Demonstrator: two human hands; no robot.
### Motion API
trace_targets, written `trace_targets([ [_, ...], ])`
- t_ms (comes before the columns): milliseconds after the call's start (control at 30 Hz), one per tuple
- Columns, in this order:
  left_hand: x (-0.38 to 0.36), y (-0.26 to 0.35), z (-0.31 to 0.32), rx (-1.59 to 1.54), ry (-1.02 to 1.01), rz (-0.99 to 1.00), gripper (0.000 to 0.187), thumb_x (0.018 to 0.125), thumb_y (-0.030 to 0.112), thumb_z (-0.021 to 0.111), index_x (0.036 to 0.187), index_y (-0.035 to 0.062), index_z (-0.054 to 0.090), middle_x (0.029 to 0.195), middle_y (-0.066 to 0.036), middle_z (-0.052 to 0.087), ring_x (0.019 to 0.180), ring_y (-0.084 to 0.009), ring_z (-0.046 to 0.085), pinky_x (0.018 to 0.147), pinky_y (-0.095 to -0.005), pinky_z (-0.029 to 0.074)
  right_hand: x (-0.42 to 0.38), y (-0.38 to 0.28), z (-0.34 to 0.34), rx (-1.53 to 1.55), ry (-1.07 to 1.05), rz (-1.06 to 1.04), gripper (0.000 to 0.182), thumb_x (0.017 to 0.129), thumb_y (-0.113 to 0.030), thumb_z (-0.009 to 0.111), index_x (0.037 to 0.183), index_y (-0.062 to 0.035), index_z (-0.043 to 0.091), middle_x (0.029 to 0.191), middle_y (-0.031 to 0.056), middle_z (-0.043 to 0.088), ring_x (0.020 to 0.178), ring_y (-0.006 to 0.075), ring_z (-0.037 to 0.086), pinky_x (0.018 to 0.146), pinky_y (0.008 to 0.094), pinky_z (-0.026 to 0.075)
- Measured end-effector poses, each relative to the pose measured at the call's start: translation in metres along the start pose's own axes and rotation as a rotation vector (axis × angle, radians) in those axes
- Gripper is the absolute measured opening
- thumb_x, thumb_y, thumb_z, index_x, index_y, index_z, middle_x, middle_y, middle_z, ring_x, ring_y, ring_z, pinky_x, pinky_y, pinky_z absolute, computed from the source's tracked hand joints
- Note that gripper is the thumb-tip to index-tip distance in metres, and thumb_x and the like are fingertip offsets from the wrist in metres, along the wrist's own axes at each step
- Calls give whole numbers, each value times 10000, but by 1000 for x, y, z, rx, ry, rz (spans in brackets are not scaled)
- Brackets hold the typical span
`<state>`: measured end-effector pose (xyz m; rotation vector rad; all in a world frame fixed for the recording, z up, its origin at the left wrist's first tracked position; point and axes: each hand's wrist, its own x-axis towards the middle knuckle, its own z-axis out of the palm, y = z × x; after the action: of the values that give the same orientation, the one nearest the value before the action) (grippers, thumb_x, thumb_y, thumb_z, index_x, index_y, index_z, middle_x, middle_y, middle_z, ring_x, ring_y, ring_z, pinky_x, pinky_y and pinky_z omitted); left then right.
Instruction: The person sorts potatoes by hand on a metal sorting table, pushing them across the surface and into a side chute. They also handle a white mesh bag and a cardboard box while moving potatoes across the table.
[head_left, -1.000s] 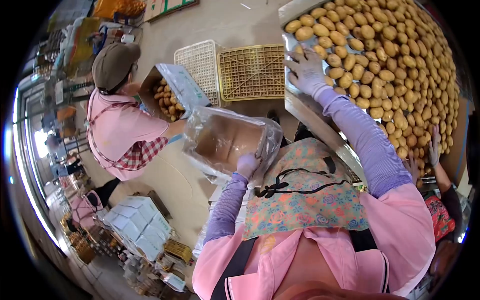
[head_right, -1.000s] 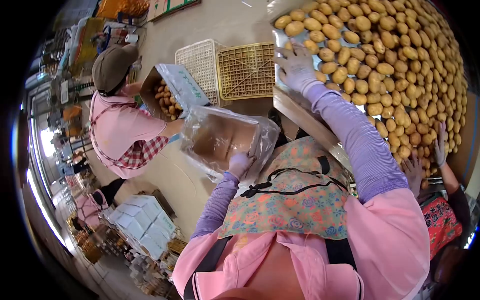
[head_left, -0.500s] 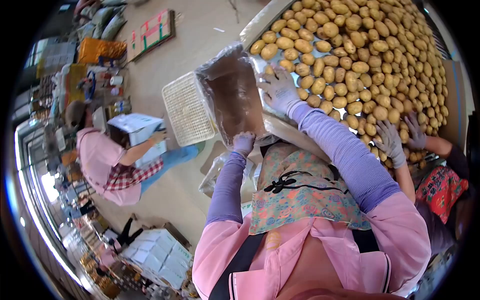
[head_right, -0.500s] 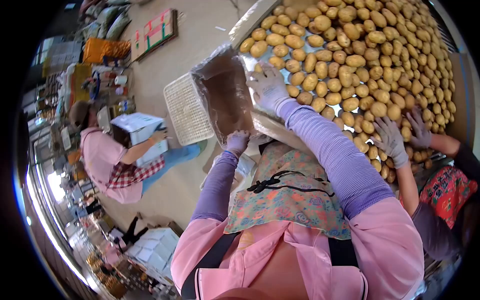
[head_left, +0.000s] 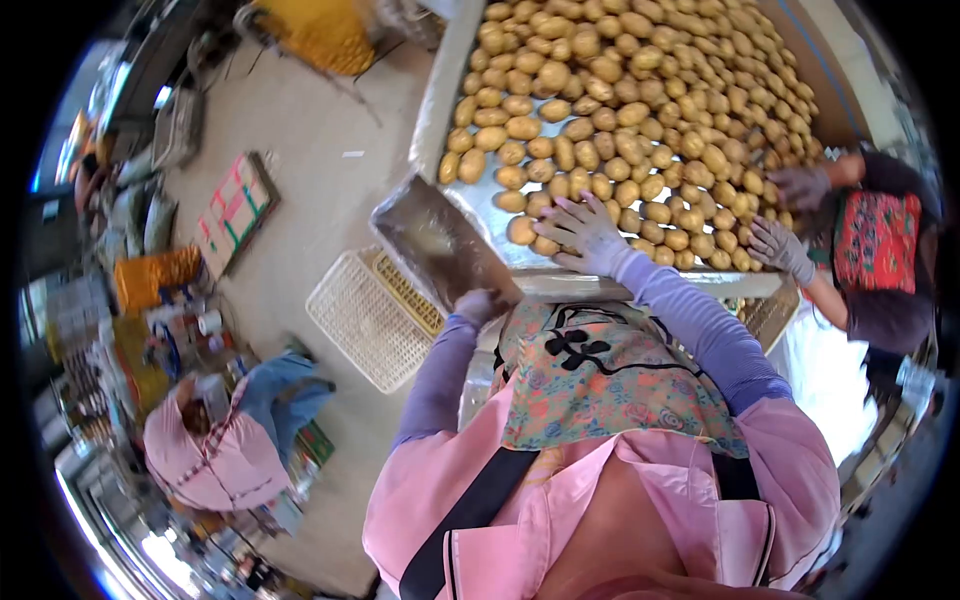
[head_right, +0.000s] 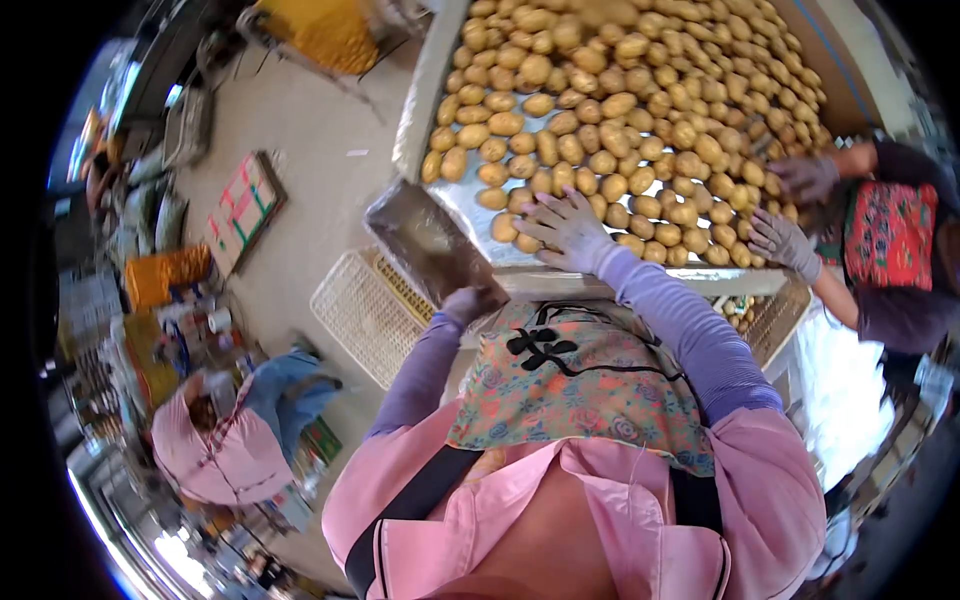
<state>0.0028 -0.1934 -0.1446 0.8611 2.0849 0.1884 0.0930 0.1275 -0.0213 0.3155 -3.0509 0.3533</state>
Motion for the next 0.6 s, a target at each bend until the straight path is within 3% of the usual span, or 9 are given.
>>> trace_targets([
  [33,0,-12,-14,-85,221,74,269,910,383,663,1071,188,754,1085,-93,745,974,-330,726,792,-489,585,-21,7,-11,-36,-38,103,716,914,-574,611,1569,-332,453,1581,35,494,1502,312,392,1249,572,208],
  [67,-7,-1,-59,205,449,182,221,906,329,686,1029,156,748,925,-101,715,842,-331,696,729,-499,569,-43,13,-21,-70,-78,206,753,905,-603,609,1586,-337,427,1591,37,487,1496,307,405,1253,572,196],
  [100,23,-17,-68,90,786,94,187,909,261,691,1036,138,751,842,-94,673,765,-310,655,703,-493,547,-64,16,-24,-139,-128,315,792,901,-659,593,1600,-339,403,1617,39,457,1518,308,372,1268,559,156],
  [167,14,28,-162,249,1144,316,326,937,235,672,1228,100,732,1137,-166,700,1120,-392,632,996,-534,492,-94,25,-33,-136,-92,407,793,904,-677,583,1600,-343,402,1634,38,432,1529,305,355,1274,553,138],
  [300,93,112,-228,362,1094,414,534,961,349,658,1436,111,604,1405,-237,583,1328,-488,501,1140,-610,364,-116,47,-62,-171,-137,512,770,874,-684,628,1562,-386,452,1671,44,371,1556,326,301,1285,566,114],
  [333,93,165,-245,240,626,284,620,983,476,609,1485,115,562,1532,-257,480,1406,-514,433,1182,-669,264,-125,56,-62,-171,-26,472,773,852,-660,675,1544,-377,481,1656,51,391,1556,339,298,1285,577,118],
  [367,119,183,-202,422,841,285,686,980,562,572,1503,118,541,1610,-237,401,1441,-525,393,1198,-695,193,-131,59,-68,-171,-15,491,773,852,-660,675,1544,-377,481,1656,51,391,1556,339,298,1285,577,118],
  [500,99,240,-146,400,759,540,728,945,578,601,1510,123,535,1583,-146,471,1433,-513,404,1210,-640,234,-147,71,-83,-194,-172,432,792,812,-671,709,1527,-406,494,1661,35,385,1566,328,277,1287,573,118],
  [600,49,199,-147,449,564,770,725,946,523,639,1537,127,500,1621,-126,431,1482,-458,373,1183,-634,273,-127,75,-79,-153,-324,302,829,790,-690,716,1539,-431,470,1666,41,378,1569,318,270,1287,567,126],
])
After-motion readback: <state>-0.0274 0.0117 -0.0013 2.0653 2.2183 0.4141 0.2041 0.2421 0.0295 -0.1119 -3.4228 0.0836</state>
